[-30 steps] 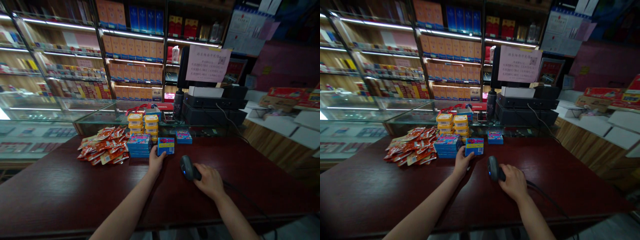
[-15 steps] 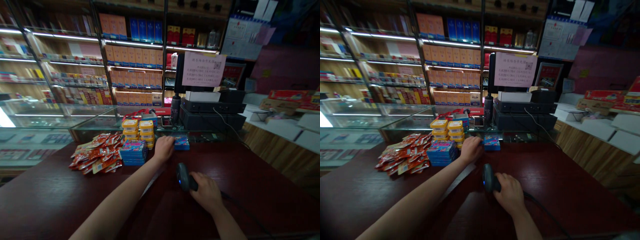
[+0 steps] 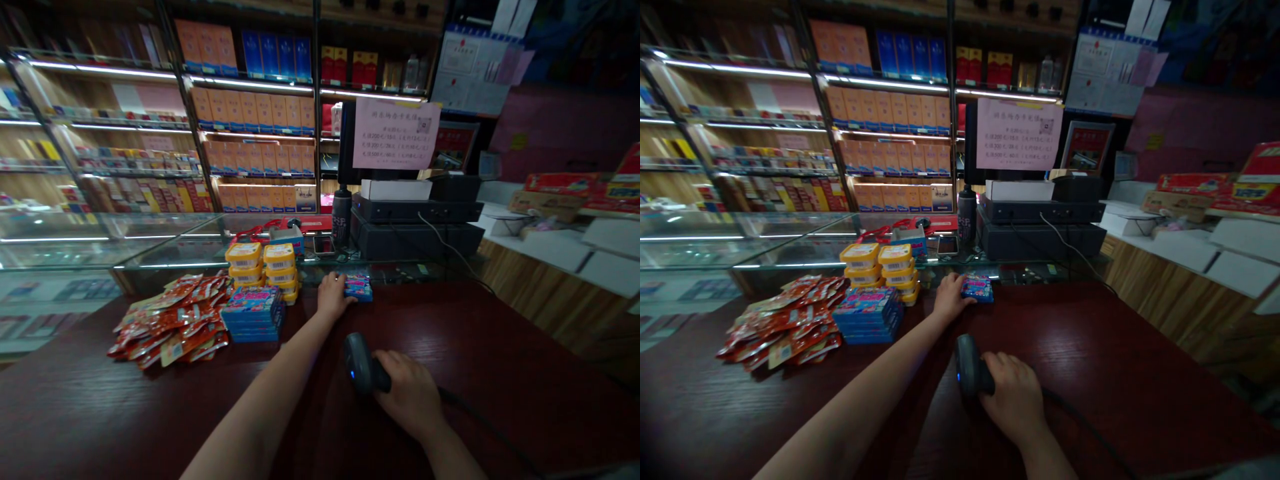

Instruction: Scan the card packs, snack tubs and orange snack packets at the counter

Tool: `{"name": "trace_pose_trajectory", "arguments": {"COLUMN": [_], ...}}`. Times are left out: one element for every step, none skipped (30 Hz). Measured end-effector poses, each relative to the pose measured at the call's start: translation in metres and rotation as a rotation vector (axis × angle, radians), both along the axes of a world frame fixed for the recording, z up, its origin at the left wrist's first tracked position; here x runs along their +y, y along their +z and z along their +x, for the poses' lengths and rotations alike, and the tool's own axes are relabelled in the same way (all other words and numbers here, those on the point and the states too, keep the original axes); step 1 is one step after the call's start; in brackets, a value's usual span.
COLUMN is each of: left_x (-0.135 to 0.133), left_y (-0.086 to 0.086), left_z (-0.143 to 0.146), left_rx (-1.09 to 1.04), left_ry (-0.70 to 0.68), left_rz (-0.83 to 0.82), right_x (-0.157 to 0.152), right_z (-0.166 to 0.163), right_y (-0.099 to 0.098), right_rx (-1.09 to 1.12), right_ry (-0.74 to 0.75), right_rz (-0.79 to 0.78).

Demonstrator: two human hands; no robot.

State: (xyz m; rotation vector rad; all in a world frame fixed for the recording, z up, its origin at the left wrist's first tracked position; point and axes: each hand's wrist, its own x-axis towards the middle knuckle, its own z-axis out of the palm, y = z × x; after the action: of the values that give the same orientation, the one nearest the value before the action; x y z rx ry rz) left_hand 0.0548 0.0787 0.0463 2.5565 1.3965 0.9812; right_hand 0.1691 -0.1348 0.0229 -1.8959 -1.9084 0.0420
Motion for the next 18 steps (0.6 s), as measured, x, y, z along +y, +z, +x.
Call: {"name": "trace_pose_trajectory", "arguments": {"left_x": [0.001,0.002,0.003,0.003,0.003,0.003,0.002,0.001,0.001,0.000,0.000,0.000,0.001,0.001,0.002,0.003,0.003,0.003], "left_y": [-0.004,-0.008,-0.012,-0.016,-0.019,-0.021,-0.022,-0.023,-0.023,-0.022,-0.020,-0.019,-0.018,-0.017,-0.017,-0.017,-0.018,-0.019], "left_z": [-0.004,-0.008,-0.011,-0.012,-0.012,-0.011,-0.009,-0.007,-0.004,-0.001,0.002,0.004,0.006,0.007,0.007,0.007,0.006,0.005], "left_rx": [-0.062,-0.123,-0.182,-0.238,-0.289,-0.329,-0.355,-0.368,-0.366,-0.356,-0.341,-0.326,-0.313,-0.301,-0.292,-0.287,-0.284,-0.286], "left_ry": [0.022,0.026,0.017,0.003,-0.005,-0.002,0.013,0.041,0.074,0.110,0.144,0.174,0.194,0.207,0.210,0.202,0.183,0.158], "left_rz": [-0.044,-0.082,-0.108,-0.121,-0.124,-0.124,-0.125,-0.128,-0.133,-0.142,-0.152,-0.164,-0.175,-0.183,-0.186,-0.185,-0.180,-0.173], "right_x": [0.000,0.000,-0.001,-0.001,-0.001,-0.001,-0.001,-0.002,-0.002,-0.002,-0.002,-0.002,-0.002,-0.002,-0.002,-0.002,-0.002,-0.003], "right_z": [0.000,0.000,0.000,0.000,0.000,0.000,0.000,0.000,0.000,0.000,0.000,0.000,-0.001,-0.001,-0.001,-0.001,-0.001,-0.001], "right_y": [0.001,0.001,0.002,0.002,0.003,0.003,0.003,0.004,0.004,0.005,0.005,0.006,0.006,0.007,0.007,0.007,0.007,0.006], "right_rx": [0.001,0.000,-0.003,-0.005,-0.007,-0.009,-0.011,-0.012,-0.014,-0.017,-0.018,-0.018,-0.017,-0.016,-0.017,-0.022,-0.028,-0.034], "right_ry": [0.000,0.000,-0.003,-0.006,-0.009,-0.013,-0.016,-0.015,-0.012,-0.009,-0.008,-0.009,-0.010,-0.012,-0.013,-0.013,-0.013,-0.012], "right_rz": [-0.003,-0.007,-0.010,-0.012,-0.015,-0.019,-0.023,-0.027,-0.032,-0.038,-0.043,-0.047,-0.050,-0.052,-0.053,-0.053,-0.052,-0.050]}}
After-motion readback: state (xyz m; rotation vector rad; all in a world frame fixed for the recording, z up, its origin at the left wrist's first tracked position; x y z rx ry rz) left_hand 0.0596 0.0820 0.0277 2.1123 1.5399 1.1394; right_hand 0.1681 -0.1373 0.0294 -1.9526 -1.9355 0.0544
